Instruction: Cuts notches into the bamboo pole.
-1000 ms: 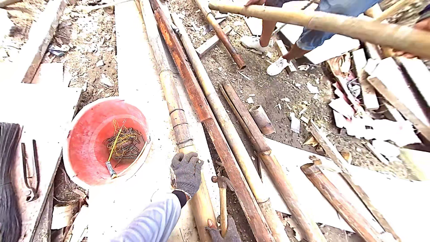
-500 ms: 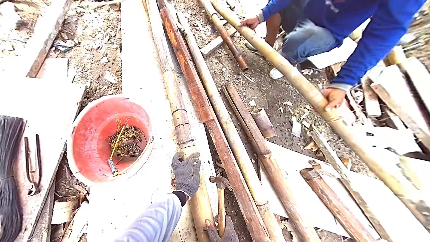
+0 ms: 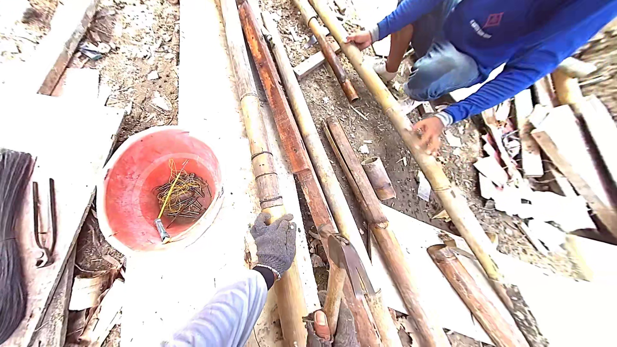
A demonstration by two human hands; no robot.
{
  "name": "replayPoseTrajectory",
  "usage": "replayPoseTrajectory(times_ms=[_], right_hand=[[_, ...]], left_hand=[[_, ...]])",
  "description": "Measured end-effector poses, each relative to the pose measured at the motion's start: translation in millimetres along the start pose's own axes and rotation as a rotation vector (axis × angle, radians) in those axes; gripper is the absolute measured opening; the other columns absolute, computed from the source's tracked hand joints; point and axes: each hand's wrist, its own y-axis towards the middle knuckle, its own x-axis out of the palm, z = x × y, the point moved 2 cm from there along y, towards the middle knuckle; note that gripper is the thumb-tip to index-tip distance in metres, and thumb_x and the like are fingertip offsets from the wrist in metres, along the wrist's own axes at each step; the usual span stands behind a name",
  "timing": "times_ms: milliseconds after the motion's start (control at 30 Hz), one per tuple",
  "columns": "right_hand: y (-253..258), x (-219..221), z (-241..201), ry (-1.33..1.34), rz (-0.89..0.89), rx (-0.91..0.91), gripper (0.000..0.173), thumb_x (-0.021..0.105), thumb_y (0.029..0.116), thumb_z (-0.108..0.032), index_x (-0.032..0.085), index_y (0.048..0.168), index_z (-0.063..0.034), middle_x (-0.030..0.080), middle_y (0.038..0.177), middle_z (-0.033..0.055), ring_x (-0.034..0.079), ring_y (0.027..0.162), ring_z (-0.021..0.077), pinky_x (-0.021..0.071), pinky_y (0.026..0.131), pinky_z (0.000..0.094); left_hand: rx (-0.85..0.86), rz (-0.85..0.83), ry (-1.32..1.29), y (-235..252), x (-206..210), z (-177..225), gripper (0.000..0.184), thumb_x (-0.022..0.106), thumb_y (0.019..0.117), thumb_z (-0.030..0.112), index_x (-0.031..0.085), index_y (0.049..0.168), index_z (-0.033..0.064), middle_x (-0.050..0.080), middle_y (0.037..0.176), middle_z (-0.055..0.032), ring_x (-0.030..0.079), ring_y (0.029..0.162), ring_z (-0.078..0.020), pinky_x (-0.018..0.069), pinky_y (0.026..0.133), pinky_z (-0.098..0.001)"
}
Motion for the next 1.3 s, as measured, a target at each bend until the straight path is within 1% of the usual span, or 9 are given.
replayPoseTrajectory(times_ms=[233, 367, 600, 700, 800, 900, 967, 1167, 1300], right_hand=[[21, -8, 7, -0.128, -0.153, 0.108, 0.046, 0.052, 0.1024, -0.034, 0.061, 0.127, 0.0039, 0.072, 0.09, 0.0129, 0.072, 0.079, 0.0219, 0.0606, 0.072, 0.0467], [18, -29, -11, -0.008, 0.009, -0.086, 0.067, 0.041, 0.1051, -0.052, 0.058, 0.12, 0.0115, 0.068, 0.091, 0.0107, 0.067, 0.08, 0.0086, 0.0601, 0.074, 0.0306], [30, -16, -1, -0.131, -0.181, 0.156, 0.047, 0.048, 0.1043, -0.04, 0.063, 0.12, 0.0018, 0.07, 0.082, 0.011, 0.07, 0.074, 0.0224, 0.059, 0.068, 0.0483], [34, -35, -16, 0.1, -0.046, 0.058, 0.053, 0.049, 0.1046, -0.042, 0.059, 0.121, 0.0075, 0.065, 0.083, 0.0086, 0.064, 0.069, 0.0146, 0.0586, 0.063, 0.0371], [38, -39, -26, 0.505, 0.139, 0.039, 0.059, 0.048, 0.0981, -0.068, 0.052, 0.114, -0.011, 0.056, 0.073, -0.0075, 0.053, 0.055, 0.0037, 0.0505, 0.049, 0.0272], [37, -26, -12, 0.123, -0.034, 0.079, 0.055, 0.046, 0.1055, -0.047, 0.059, 0.116, 0.0052, 0.063, 0.077, 0.0063, 0.063, 0.064, 0.0155, 0.0575, 0.06, 0.0375], [43, -28, -9, -0.174, -0.236, 0.13, 0.049, 0.044, 0.105, -0.042, 0.064, 0.115, 0.0013, 0.069, 0.076, 0.0112, 0.07, 0.07, 0.0252, 0.058, 0.063, 0.0494], [38, -41, -26, 0.313, 0.041, -0.018, 0.067, 0.047, 0.0986, -0.069, 0.055, 0.108, -0.0035, 0.056, 0.073, 0.0016, 0.057, 0.059, 0.0096, 0.0529, 0.055, 0.0324], [45, -27, -13, -0.174, -0.259, 0.076, 0.059, 0.038, 0.106, -0.051, 0.065, 0.115, 0.001, 0.069, 0.078, 0.011, 0.07, 0.071, 0.0236, 0.0585, 0.064, 0.0484]], left_hand=[[0.008, -0.035, 0.113, 4, 1, 7, 0.04, 0.039, 0.1028, 0.038, 0.075, 0.116, 0.0295, 0.07, 0.128, 0.0095, 0.046, 0.139, -0.0347, 0.0328, 0.109, -0.0642], [0.013, -0.112, 0.186, 7, -4, 10, 0.042, 0.037, 0.1051, 0.046, 0.074, 0.112, 0.0282, 0.07, 0.126, 0.0078, 0.046, 0.138, -0.0336, 0.0345, 0.108, -0.0641], [0.096, -0.125, 0.255, 19, -9, 11, 0.04, 0.039, 0.1027, 0.039, 0.075, 0.109, 0.0244, 0.07, 0.122, 0.0048, 0.051, 0.13, -0.0329, 0.0352, 0.108, -0.0623], [0.12, -0.097, 0.25, 21, -10, 9, 0.044, 0.036, 0.1055, 0.044, 0.076, 0.105, 0.0247, 0.071, 0.12, 0.0057, 0.053, 0.128, -0.0314, 0.0354, 0.108, -0.0618], [0.145, -0.078, 0.253, 18, -11, 3, 0.045, 0.035, 0.1055, 0.043, 0.076, 0.107, 0.0259, 0.071, 0.121, 0.0076, 0.052, 0.13, -0.031, 0.0355, 0.108, -0.0623], [0.153, -0.066, 0.263, 17, -14, 1, 0.042, 0.038, 0.1047, 0.041, 0.077, 0.107, 0.0262, 0.071, 0.12, 0.0075, 0.054, 0.128, -0.031, 0.0367, 0.107, -0.0618], [0.176, -0.046, 0.252, 17, -14, 2, 0.037, 0.042, 0.1005, 0.036, 0.076, 0.107, 0.0234, 0.073, 0.118, 0.0043, 0.056, 0.126, -0.033, 0.0385, 0.105, -0.0637], [0.206, -0.006, 0.218, 14, -10, -11, 0.041, 0.037, 0.1057, 0.04, 0.076, 0.103, 0.0273, 0.071, 0.118, 0.0097, 0.054, 0.126, -0.0277, 0.0371, 0.106, -0.0611], [0.19, -0.032, 0.164, 13, -16, -5, 0.035, 0.045, 0.1005, 0.033, 0.076, 0.109, 0.0222, 0.072, 0.121, 0.0034, 0.055, 0.128, -0.0326, 0.0366, 0.107, -0.0639]])
